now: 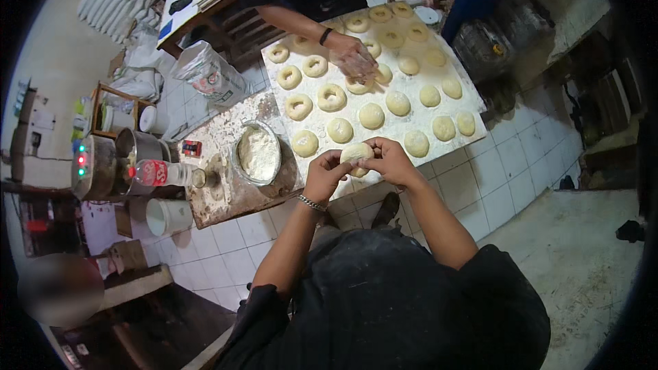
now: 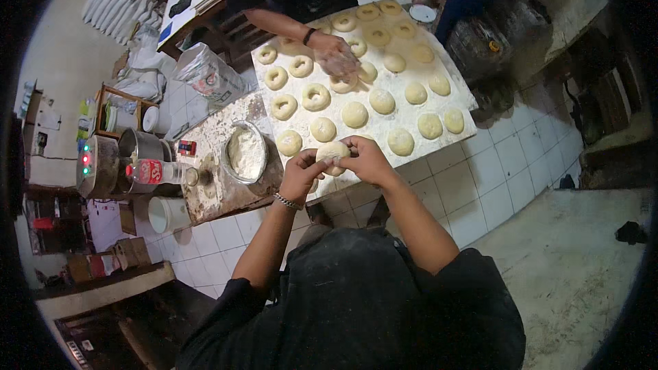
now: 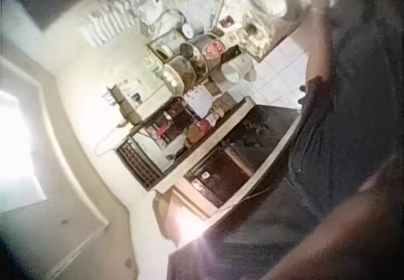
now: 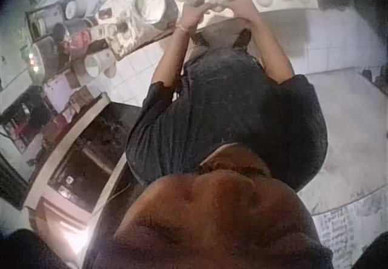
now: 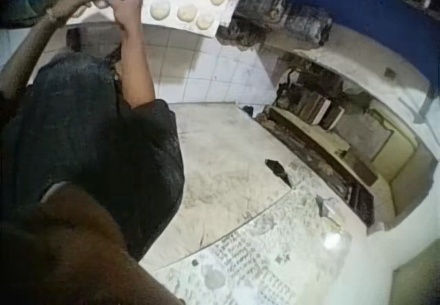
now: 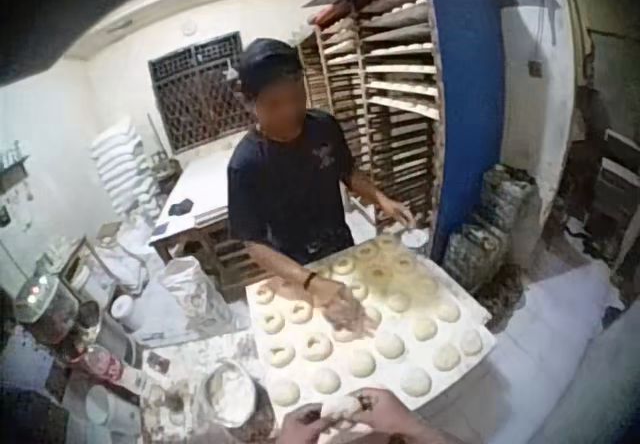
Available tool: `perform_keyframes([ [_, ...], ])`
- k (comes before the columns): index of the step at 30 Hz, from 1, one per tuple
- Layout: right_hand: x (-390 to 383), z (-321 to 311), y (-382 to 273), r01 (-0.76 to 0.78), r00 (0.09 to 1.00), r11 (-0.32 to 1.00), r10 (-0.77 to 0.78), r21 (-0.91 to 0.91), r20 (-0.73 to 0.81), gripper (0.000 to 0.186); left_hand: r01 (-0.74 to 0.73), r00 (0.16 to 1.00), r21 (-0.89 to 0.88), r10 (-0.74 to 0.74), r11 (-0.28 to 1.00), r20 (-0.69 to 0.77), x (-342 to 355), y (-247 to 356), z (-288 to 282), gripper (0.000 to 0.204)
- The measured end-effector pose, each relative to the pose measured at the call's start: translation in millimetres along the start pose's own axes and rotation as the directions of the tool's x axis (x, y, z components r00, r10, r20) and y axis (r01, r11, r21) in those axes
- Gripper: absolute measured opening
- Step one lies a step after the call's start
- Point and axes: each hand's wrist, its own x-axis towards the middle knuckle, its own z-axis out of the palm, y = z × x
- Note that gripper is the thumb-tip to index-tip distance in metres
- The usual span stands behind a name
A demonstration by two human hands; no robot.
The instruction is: The person prepares dough by shaping dough balls into rings on a floured surface and later adds water to a large mixing bowl of dough.
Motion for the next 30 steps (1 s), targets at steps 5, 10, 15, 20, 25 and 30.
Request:
perform_keyframes([
  [5, -3.5, 22.1, 14.9, 0.009, 0.996, 0.971, 0.014, 0.239, -0.092, 0.037, 0.091, 0.991, -0.047, -0.086, 0.995, 0.107, -2.4, 17.1, -15.2, 0.022],
  [10, -8.7, 60.4, 25.4, 0.014, 0.995, 0.992, -0.002, 0.122, -0.098, 0.039, 0.152, 0.954, 0.167, -0.189, 0.974, 0.232, -11.1, 5.0, -59.4, 0.022],
  [15, -6.8, 84.0, 27.4, -0.062, 0.989, 0.974, 0.030, -0.219, -0.145, 0.027, -0.211, 0.977, 0.362, 0.187, 0.908, 0.100, -21.0, 0.4, -63.9, 0.028],
  [20, 1.1, 116.1, 13.6, -0.083, 0.921, 0.686, -0.225, -0.723, -0.319, 0.032, -0.385, 0.917, 0.570, 0.373, 0.726, 0.143, -13.8, -28.6, -86.7, 0.028],
  [25, -3.9, 148.3, -8.0, -0.223, 0.942, 0.626, -0.058, -0.748, -0.329, 0.031, 0.119, 0.932, -0.031, -0.101, 0.992, 0.347, -0.7, -29.1, -110.0, 0.029],
  [30, -12.6, 142.2, 26.3, -0.029, 0.824, 0.942, -0.168, -0.336, -0.541, 0.026, -0.174, 0.941, 0.408, 0.029, 0.896, 0.337, 2.5, -17.8, -80.4, 0.048],
])
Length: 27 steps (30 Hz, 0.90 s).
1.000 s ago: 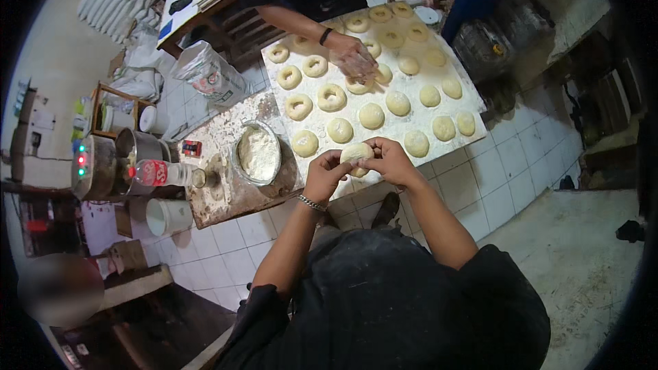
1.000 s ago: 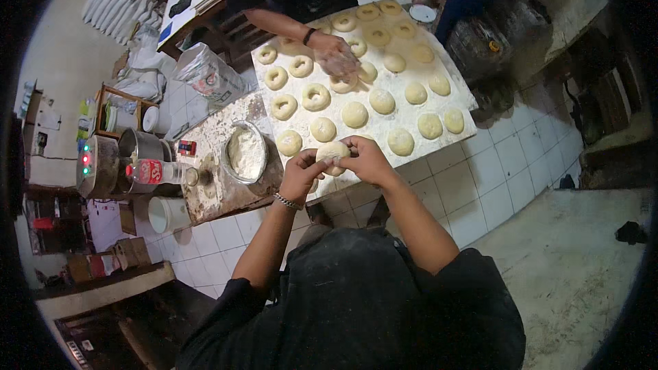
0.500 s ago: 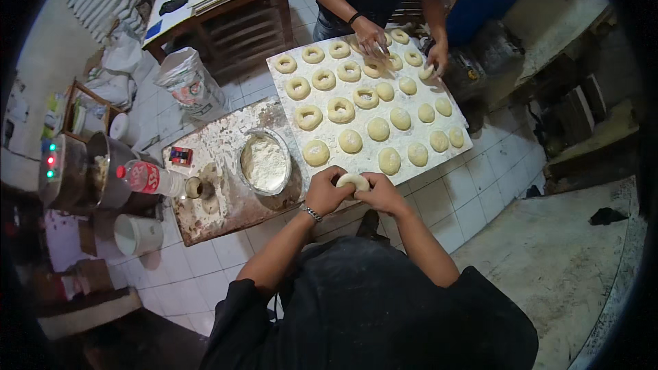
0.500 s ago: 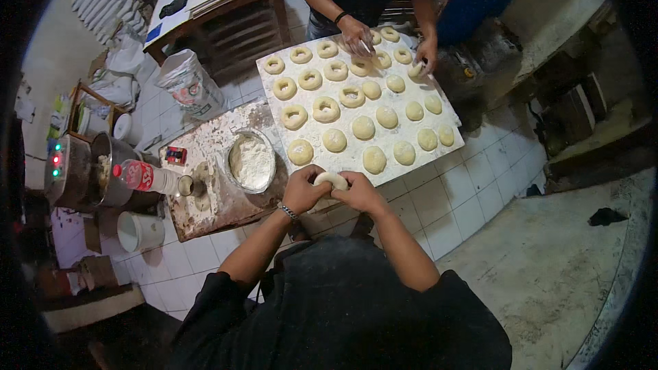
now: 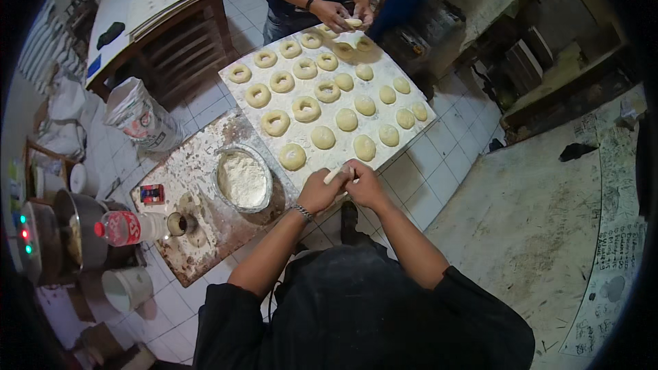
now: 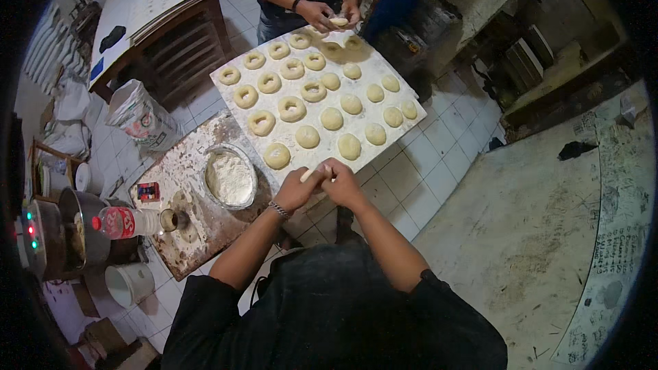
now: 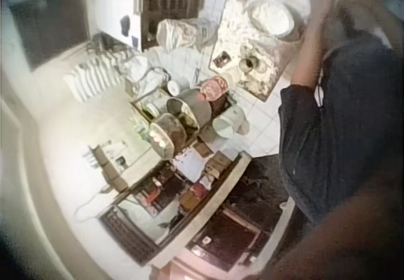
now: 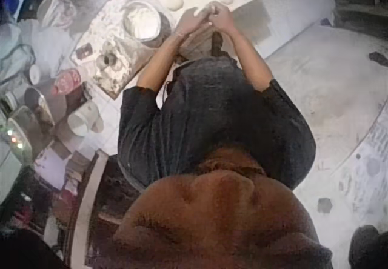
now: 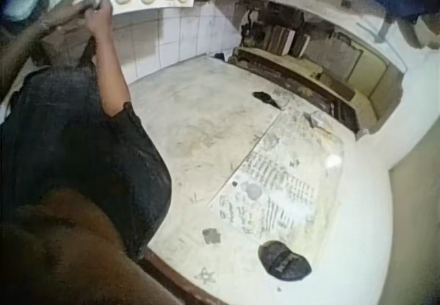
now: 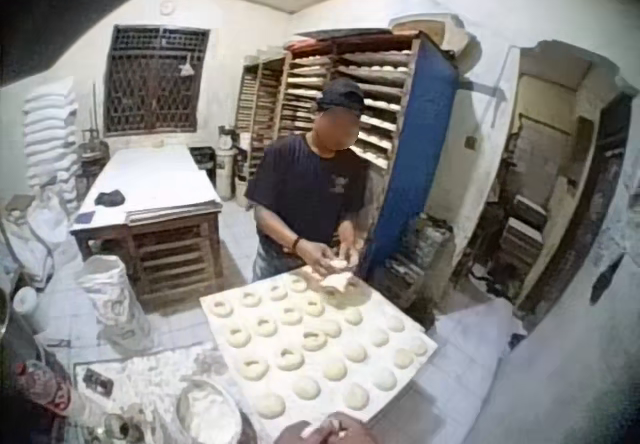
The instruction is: The person prepares dough by shaping dough balls into rings on a floured surface and later adds water to a large mixing bowl of dough.
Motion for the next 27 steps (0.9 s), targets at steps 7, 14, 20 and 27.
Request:
perform_keyframes([
  [7, -7.0, -29.5, 5.4, -0.287, 0.957, 0.582, 0.214, 0.761, 0.197, 0.014, -0.260, 0.919, 0.401, 0.353, 0.879, -0.177, -3.8, -7.6, 53.6, 0.053],
  [14, -0.2, -65.2, 5.4, -0.305, 0.948, 0.902, 0.257, 0.305, 0.189, 0.057, 0.134, 0.962, -0.926, -0.272, 0.354, 0.035, 2.9, 55.1, 77.2, 0.052],
  [20, 12.5, -84.9, 5.5, -0.082, 0.997, 0.983, 0.083, 0.164, 0.003, 0.059, 0.294, 0.935, -0.623, -0.354, 0.725, 0.028, 11.7, 84.6, 80.5, 0.061],
  [27, 36.1, -89.1, 30.1, -0.148, 0.981, 0.986, 0.137, 0.075, 0.134, 0.063, 0.169, 0.970, -0.371, -0.220, 0.913, -0.100, 7.2, 90.7, 82.9, 0.069],
])
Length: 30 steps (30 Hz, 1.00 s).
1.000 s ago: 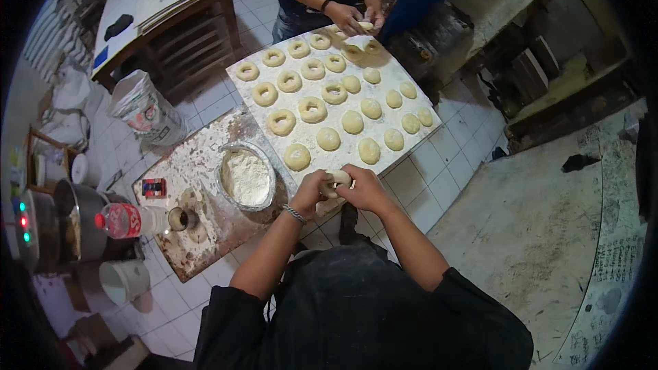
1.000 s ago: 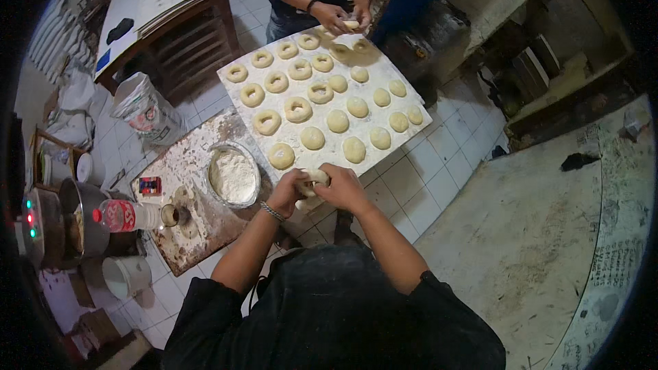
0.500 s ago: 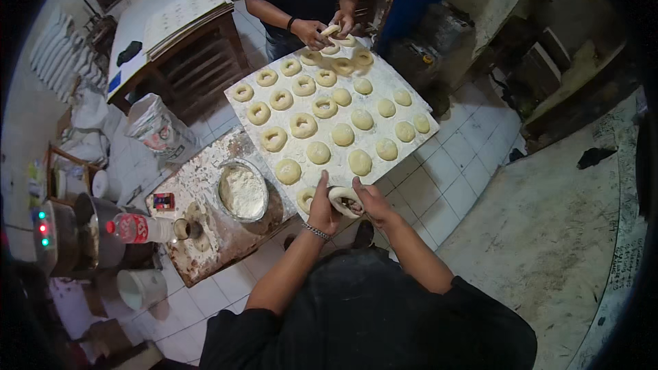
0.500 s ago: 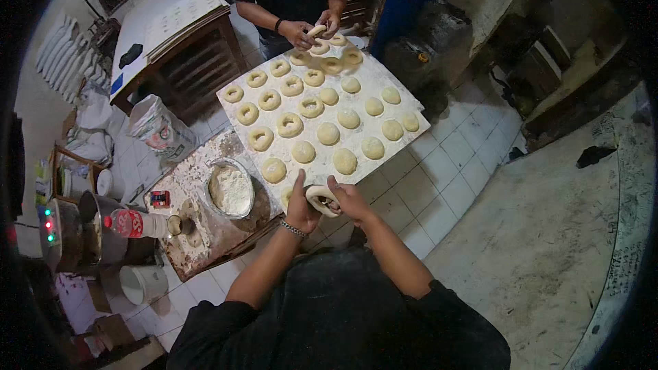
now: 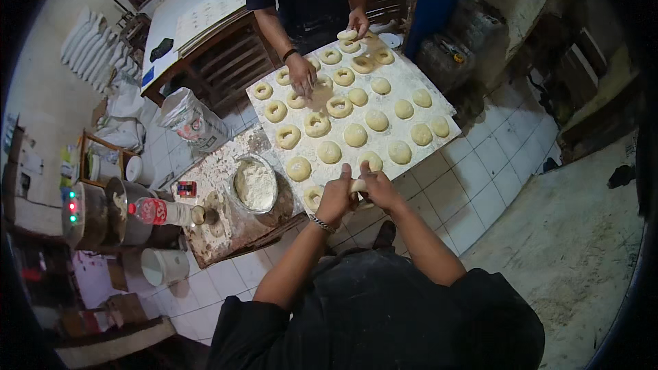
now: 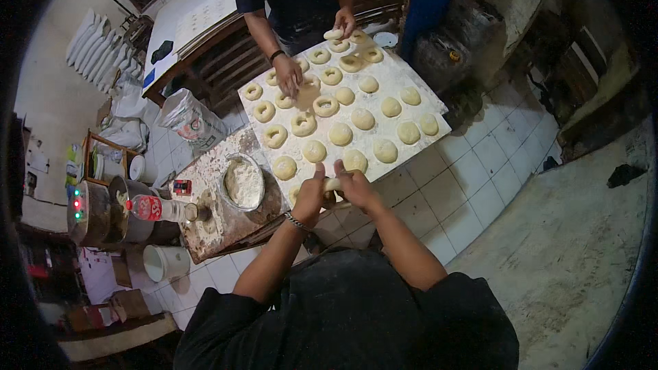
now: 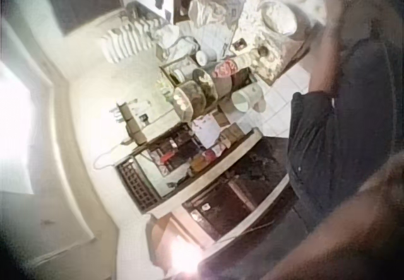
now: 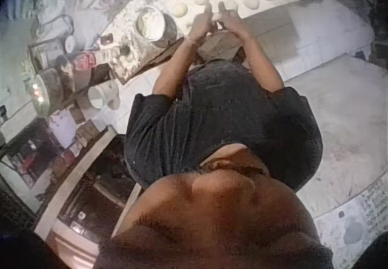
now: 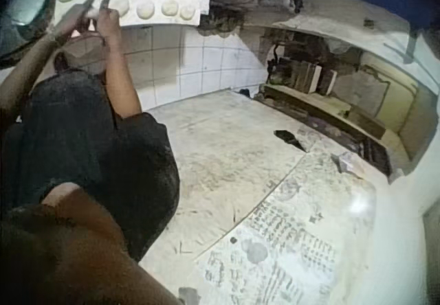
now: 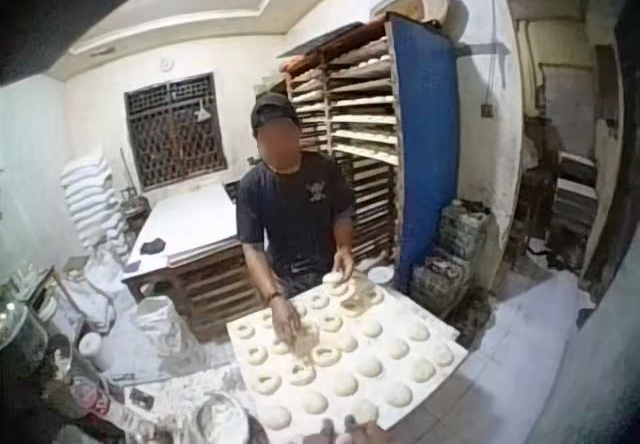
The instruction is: The person prepares dough by shaping dough balls into rings on a floured surface and later adds water to a large mixing bowl of dough.
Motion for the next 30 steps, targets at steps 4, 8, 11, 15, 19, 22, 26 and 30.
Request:
perform_keyframes([
  [4, -12.4, 18.5, -21.8, 0.092, 0.991, 0.994, -0.097, 0.058, 0.092, 0.075, -0.257, 0.958, 0.318, 0.284, 0.913, -0.040, -7.0, -2.4, -13.3, 0.068],
  [8, -21.3, 30.5, -26.4, -0.019, 0.988, 0.993, 0.001, 0.113, 0.157, 0.067, 0.035, 0.994, -0.130, -0.048, 0.991, -0.098, -11.9, -3.4, -29.8, 0.065],
  [11, -20.2, 50.5, -13.7, 0.345, 0.937, 0.901, -0.314, -0.264, 0.154, 0.063, -0.320, 0.948, 0.382, 0.296, 0.867, 0.121, -7.1, -32.6, -58.0, 0.062],
  [15, -47.3, 59.2, -39.5, -0.119, 0.990, 0.833, 0.057, 0.540, 0.130, 0.048, -0.056, 0.991, -0.135, 0.072, 0.989, 0.115, -25.4, -19.4, -59.4, 0.056],
  [19, -41.2, 52.7, -22.0, -0.012, 0.995, 0.999, 0.016, -0.043, 0.097, 0.053, -0.128, 0.979, -0.220, 0.160, 0.967, 0.131, 0.4, -58.8, -56.2, 0.058],
  [22, -41.4, 52.3, -16.5, -0.045, 0.999, 0.991, 0.043, 0.125, 0.022, 0.058, 0.013, 0.986, -0.222, 0.024, 0.975, 0.166, -5.8, -45.0, -51.5, 0.062],
  [26, -34.8, 26.8, -7.6, 0.105, 0.989, 0.975, -0.124, 0.194, 0.086, 0.067, -0.026, 0.991, -0.061, 0.033, 0.998, 0.127, -2.5, -25.7, -35.2, 0.069],
  [30, -32.4, 20.5, -18.0, -0.095, 0.996, 0.929, 0.089, 0.359, 0.033, 0.069, 0.074, 0.991, -0.232, -0.046, 0.970, 0.122, -8.1, -4.2, -11.5, 0.073],
])
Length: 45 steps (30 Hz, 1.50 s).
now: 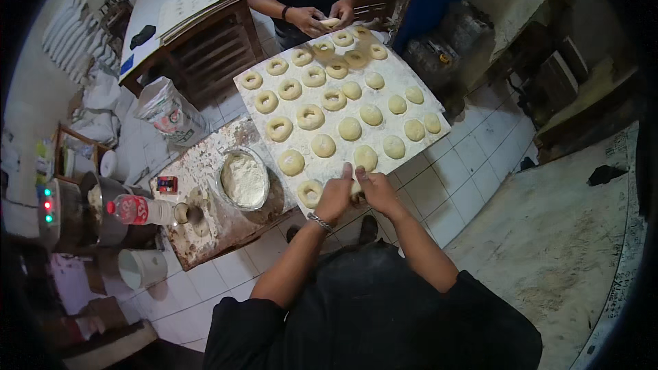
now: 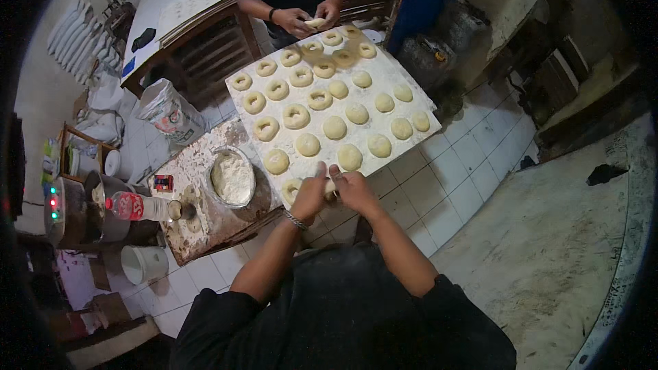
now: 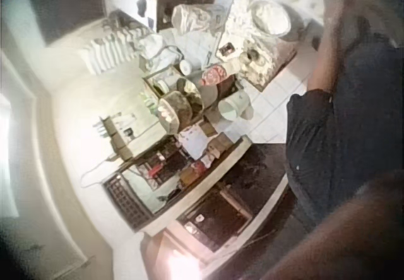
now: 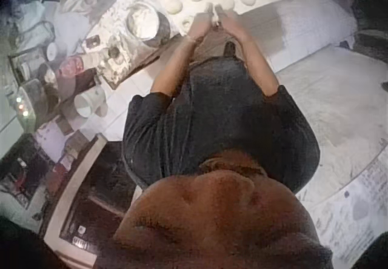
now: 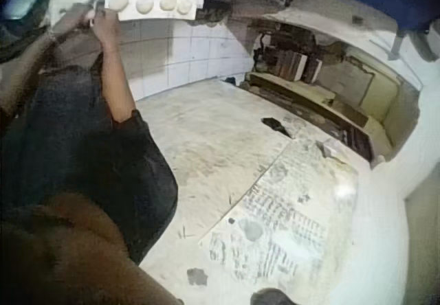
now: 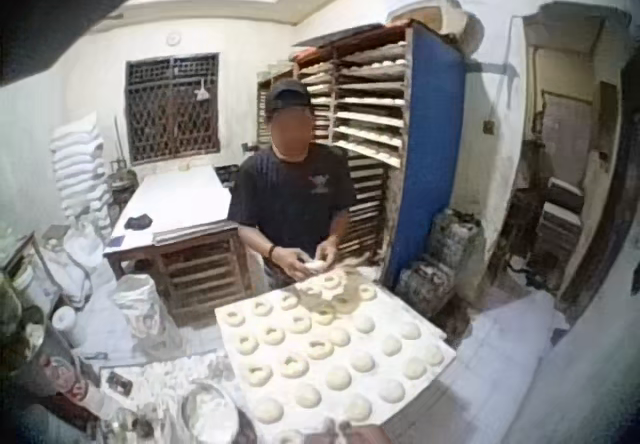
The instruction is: The person prepares dough by shaping dough balls into rings on a floured surface and later adds water to a large mixing bowl of dough.
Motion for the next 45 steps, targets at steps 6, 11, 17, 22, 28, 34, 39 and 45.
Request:
perform_keyframes([
  [6, 22.0, -53.4, 2.6, 0.141, 0.913, 0.888, 0.054, -0.438, 0.404, 0.028, -0.042, 0.994, 0.045, 0.047, 0.998, -0.096, 14.3, -21.8, 7.7, 0.058],
  [11, 8.7, -83.6, 14.6, -0.182, 0.785, 0.946, -0.023, 0.267, 0.619, 0.019, -0.143, 0.988, 0.467, 0.099, 0.873, 0.116, -14.1, -46.8, 1.6, 0.021],
  [17, 20.6, -71.1, 20.4, -0.093, 0.917, 0.991, 0.122, -0.095, 0.380, 0.019, -0.088, 0.962, 0.015, 0.089, 0.996, -0.260, -13.8, -58.6, -10.4, 0.017],
  [22, 58.1, -45.5, 42.5, -0.034, 0.989, 0.968, 0.068, -0.250, 0.130, 0.028, -0.116, 0.825, 0.743, 0.480, 0.659, -0.297, 27.3, -54.6, -41.8, 0.050],
  [28, 46.2, -97.1, 43.1, -0.010, 0.983, 0.856, -0.085, -0.516, -0.161, 0.032, -0.116, 0.860, 0.750, 0.443, 0.652, -0.252, 2.3, -36.0, -90.2, 0.044],
  [34, 105.5, -58.8, 38.1, 0.242, 0.891, 0.536, -0.453, -0.809, -0.034, 0.036, -0.207, 0.852, 0.911, 0.523, 0.357, -0.011, 67.0, -29.0, -68.9, 0.044],
  [39, 116.3, -55.2, 19.2, -0.013, 0.998, 0.449, -0.050, -0.893, -0.040, 0.044, -0.011, 0.983, 0.950, 0.177, 0.312, -0.047, 91.0, -28.4, -73.6, 0.044],
  [45, 104.7, -99.5, 30.7, -0.016, 0.999, 0.918, -0.001, -0.397, -0.041, 0.038, -0.180, 0.872, 0.976, 0.479, 0.119, 0.102, 54.5, -31.0, -35.8, 0.033],
])
